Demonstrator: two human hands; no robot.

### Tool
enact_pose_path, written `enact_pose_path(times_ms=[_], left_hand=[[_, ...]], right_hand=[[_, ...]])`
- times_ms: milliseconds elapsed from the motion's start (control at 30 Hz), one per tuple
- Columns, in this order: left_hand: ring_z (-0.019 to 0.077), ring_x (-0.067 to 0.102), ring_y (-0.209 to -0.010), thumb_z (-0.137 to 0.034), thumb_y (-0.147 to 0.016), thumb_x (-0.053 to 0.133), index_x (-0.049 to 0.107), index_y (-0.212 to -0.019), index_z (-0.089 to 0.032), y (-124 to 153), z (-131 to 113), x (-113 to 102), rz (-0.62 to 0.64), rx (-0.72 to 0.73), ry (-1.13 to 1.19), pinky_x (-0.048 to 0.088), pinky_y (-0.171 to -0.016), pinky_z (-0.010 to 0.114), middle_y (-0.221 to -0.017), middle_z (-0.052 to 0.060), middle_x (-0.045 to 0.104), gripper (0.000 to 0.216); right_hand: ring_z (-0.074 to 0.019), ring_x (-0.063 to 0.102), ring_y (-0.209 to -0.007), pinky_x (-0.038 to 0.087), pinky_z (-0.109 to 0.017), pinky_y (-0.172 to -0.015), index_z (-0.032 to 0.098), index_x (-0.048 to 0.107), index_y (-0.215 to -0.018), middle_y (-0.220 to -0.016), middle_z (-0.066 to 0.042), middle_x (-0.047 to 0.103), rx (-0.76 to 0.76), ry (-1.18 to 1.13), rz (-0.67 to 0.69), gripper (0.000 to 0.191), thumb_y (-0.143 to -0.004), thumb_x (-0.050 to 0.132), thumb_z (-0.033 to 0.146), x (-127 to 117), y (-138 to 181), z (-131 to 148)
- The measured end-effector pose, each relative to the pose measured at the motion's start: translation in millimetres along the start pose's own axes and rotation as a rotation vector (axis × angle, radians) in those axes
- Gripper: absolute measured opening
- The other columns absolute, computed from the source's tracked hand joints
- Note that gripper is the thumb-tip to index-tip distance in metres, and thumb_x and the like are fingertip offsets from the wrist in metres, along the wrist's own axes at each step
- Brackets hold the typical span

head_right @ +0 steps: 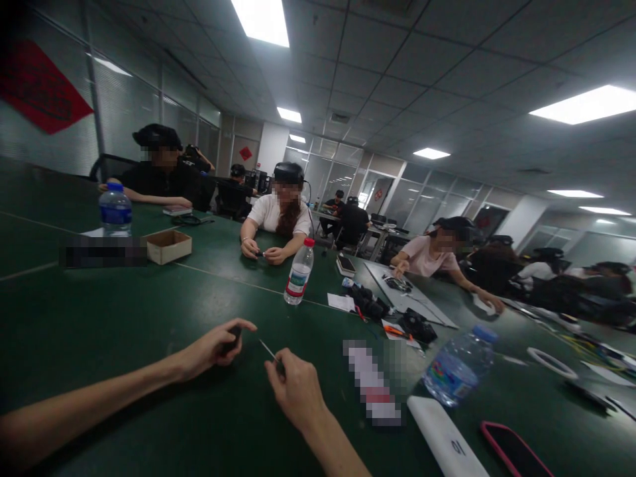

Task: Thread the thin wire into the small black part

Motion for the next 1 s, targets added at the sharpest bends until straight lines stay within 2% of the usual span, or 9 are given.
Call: enact_pose_path(times_ms=[133, 300, 467, 633, 867, 1000], left_hand=[[0.0091, 0.026, -0.052, -0.021, -0.081, 0.038, 0.037, -0.106, -0.02, 1, -2, 3, 0.019, -0.007, 0.013, 0.02, -0.05, 0.022, -0.063, -0.006, 0.038, 0.025], [0.0079, 0.025, -0.051, -0.029, -0.086, 0.041, 0.037, -0.091, -0.021, 1, -2, 5, 0.022, -0.054, 0.001, 0.016, -0.049, 0.021, -0.062, -0.007, 0.034, 0.01], [0.0074, 0.025, -0.052, -0.036, -0.088, 0.047, 0.047, -0.09, -0.018, 1, -2, 2, -0.001, -0.048, -0.028, 0.016, -0.05, 0.021, -0.06, -0.007, 0.032, 0.018], [0.0072, 0.025, -0.053, -0.047, -0.085, 0.054, 0.057, -0.091, -0.014, 1, -4, 3, -0.018, -0.053, -0.104, 0.017, -0.05, 0.022, -0.061, -0.007, 0.031, 0.033], [0.0069, 0.025, -0.051, -0.051, -0.083, 0.056, 0.054, -0.099, -0.018, 1, -3, 2, -0.076, -0.039, -0.082, 0.017, -0.049, 0.021, -0.061, -0.008, 0.03, 0.037], [0.0064, 0.024, -0.05, -0.055, -0.081, 0.056, 0.054, -0.09, -0.017, 1, -3, 2, -0.086, -0.041, -0.135, 0.017, -0.049, 0.021, -0.059, -0.009, 0.029, 0.039]], right_hand=[[-0.0103, 0.053, -0.056, 0.038, -0.021, -0.053, 0.018, 0.053, -0.083, -0.068, 0.001, 0.057, -0.017, -0.005, 0.0, 0.018, -0.093, 0.051, 0.033, -2, 0, 4], [-0.0109, 0.053, -0.058, 0.038, -0.021, -0.054, 0.017, 0.053, -0.083, -0.07, 0.0, 0.058, -0.026, 0.045, 0.009, 0.018, -0.09, 0.053, 0.033, -3, 0, 8], [-0.0114, 0.055, -0.061, 0.039, -0.022, -0.055, 0.016, 0.056, -0.095, -0.081, -0.003, 0.06, -0.098, 0.11, 0.018, 0.013, -0.09, 0.048, 0.025, -6, 1, 12], [-0.0128, 0.057, -0.069, 0.042, -0.023, -0.058, 0.015, 0.055, -0.112, -0.092, -0.006, 0.061, -0.15, 0.172, 0.025, 0.024, -0.093, 0.041, 0.022, -8, 0, 16], [-0.0124, 0.059, -0.072, 0.043, -0.022, -0.059, 0.019, 0.052, -0.122, -0.095, -0.006, 0.06, -0.189, 0.227, 0.07, 0.029, -0.096, 0.04, 0.025, -8, -1, 18], [-0.0115, 0.057, -0.07, 0.042, -0.021, -0.058, 0.021, 0.053, -0.122, -0.094, -0.005, 0.06, -0.176, 0.242, 0.101, 0.028, -0.097, 0.04, 0.026, -8, 0, 19]])
Point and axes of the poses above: each hand's wrist, its own y-axis away from the middle knuckle, its own x-axis out of the palm, z = x × y, the point moved 2 cm from there along -y, towards the middle knuckle
